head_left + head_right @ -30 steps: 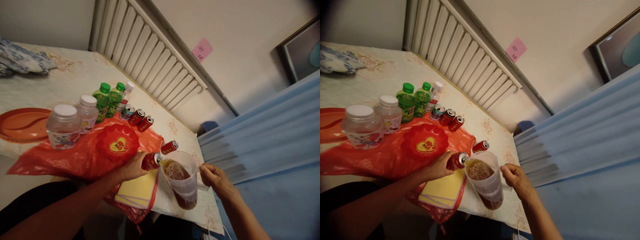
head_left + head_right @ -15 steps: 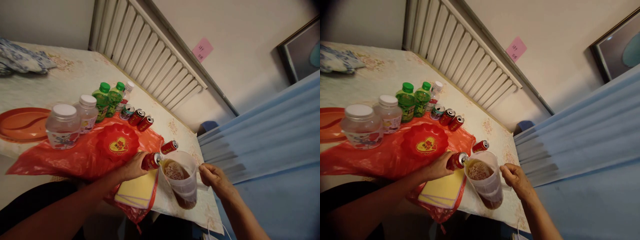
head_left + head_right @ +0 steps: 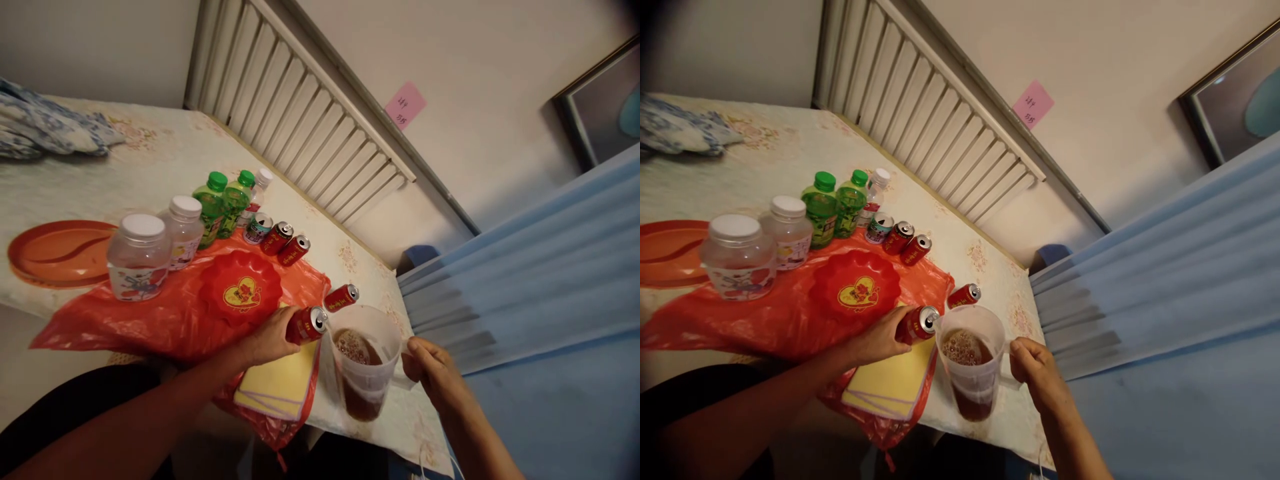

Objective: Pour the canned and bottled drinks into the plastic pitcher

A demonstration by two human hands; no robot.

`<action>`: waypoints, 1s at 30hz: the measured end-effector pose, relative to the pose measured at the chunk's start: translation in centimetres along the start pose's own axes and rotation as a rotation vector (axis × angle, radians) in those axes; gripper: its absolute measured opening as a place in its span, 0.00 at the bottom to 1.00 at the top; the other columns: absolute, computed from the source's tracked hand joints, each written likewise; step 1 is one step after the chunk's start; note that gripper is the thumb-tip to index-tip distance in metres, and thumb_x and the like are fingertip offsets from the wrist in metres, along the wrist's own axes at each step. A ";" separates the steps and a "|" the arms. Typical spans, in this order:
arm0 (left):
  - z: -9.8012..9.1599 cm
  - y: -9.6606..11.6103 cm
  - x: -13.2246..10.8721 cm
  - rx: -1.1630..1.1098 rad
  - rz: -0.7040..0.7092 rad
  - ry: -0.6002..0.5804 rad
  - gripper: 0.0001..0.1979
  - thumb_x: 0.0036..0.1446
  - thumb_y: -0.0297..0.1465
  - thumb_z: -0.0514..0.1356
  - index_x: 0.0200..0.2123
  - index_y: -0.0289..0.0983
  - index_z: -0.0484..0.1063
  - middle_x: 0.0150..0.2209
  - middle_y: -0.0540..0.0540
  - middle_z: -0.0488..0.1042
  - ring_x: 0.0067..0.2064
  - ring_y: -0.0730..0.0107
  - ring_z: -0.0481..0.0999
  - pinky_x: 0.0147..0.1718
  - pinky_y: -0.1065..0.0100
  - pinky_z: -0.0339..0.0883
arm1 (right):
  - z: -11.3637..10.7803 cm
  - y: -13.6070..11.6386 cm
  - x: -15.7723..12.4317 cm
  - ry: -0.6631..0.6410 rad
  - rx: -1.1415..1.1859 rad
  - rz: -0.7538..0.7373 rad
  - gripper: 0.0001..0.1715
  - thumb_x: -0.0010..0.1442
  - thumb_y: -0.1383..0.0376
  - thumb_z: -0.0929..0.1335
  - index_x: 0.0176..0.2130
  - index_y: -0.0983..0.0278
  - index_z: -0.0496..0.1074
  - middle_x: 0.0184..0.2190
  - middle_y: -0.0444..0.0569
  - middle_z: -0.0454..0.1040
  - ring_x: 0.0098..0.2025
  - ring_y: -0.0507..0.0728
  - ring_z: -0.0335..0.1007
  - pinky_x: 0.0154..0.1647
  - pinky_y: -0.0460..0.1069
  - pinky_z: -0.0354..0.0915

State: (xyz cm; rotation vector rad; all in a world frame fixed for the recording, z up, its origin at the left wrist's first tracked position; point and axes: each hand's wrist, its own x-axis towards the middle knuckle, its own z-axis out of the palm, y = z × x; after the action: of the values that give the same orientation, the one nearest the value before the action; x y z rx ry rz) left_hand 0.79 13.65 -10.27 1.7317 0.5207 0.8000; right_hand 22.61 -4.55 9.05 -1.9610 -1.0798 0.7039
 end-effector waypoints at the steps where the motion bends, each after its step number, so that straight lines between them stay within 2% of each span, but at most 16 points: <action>1: -0.1 0.1 -0.1 -0.009 -0.002 -0.004 0.31 0.42 0.27 0.66 0.52 0.40 0.65 0.53 0.42 0.71 0.54 0.53 0.71 0.54 0.56 0.65 | 0.0 -0.1 0.0 0.022 0.033 -0.011 0.32 0.56 0.44 0.67 0.17 0.61 0.56 0.14 0.38 0.51 0.18 0.48 0.43 0.21 0.47 0.43; 7: -0.7 0.7 -1.0 -0.033 -0.011 -0.050 0.33 0.40 0.25 0.65 0.53 0.39 0.65 0.51 0.43 0.72 0.52 0.54 0.72 0.52 0.57 0.66 | 0.4 -2.3 1.1 0.085 0.216 -0.117 0.30 0.57 0.48 0.68 0.16 0.61 0.55 0.14 0.38 0.49 0.18 0.48 0.42 0.20 0.47 0.43; 13: -1.3 0.8 -2.5 -0.072 -0.005 -0.161 0.38 0.38 0.25 0.67 0.56 0.40 0.64 0.55 0.44 0.70 0.56 0.54 0.69 0.56 0.57 0.63 | 2.5 -4.4 4.6 0.178 0.468 -0.229 0.25 0.53 0.57 0.70 0.16 0.61 0.56 0.14 0.37 0.50 0.17 0.47 0.42 0.18 0.46 0.44; 17: -1.6 1.0 -3.2 -0.053 -0.081 -0.205 0.37 0.36 0.25 0.68 0.54 0.40 0.66 0.53 0.44 0.71 0.53 0.53 0.71 0.53 0.58 0.65 | 5.3 -6.0 7.6 0.171 0.650 -0.263 0.25 0.52 0.57 0.71 0.17 0.61 0.55 0.13 0.34 0.49 0.15 0.45 0.40 0.15 0.44 0.44; 23: -2.0 1.1 -3.4 -0.028 -0.067 -0.227 0.38 0.36 0.29 0.70 0.55 0.40 0.66 0.52 0.44 0.71 0.52 0.53 0.71 0.52 0.59 0.65 | 10.8 -7.9 11.5 0.022 0.802 -0.287 0.25 0.50 0.56 0.71 0.17 0.61 0.54 0.11 0.33 0.50 0.12 0.45 0.41 0.13 0.43 0.44; 30: -2.4 1.5 -3.6 -0.034 -0.096 -0.239 0.38 0.36 0.28 0.69 0.54 0.39 0.66 0.52 0.44 0.70 0.52 0.54 0.70 0.52 0.60 0.66 | 17.0 -7.7 14.4 -0.122 0.894 -0.204 0.22 0.50 0.56 0.70 0.18 0.62 0.57 0.09 0.34 0.54 0.12 0.45 0.44 0.15 0.43 0.47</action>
State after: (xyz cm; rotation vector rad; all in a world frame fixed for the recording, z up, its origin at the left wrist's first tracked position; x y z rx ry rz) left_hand -3.55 12.27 -9.31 1.7292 0.4216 0.5222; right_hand 13.45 16.74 4.78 -1.0421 -0.8059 0.9825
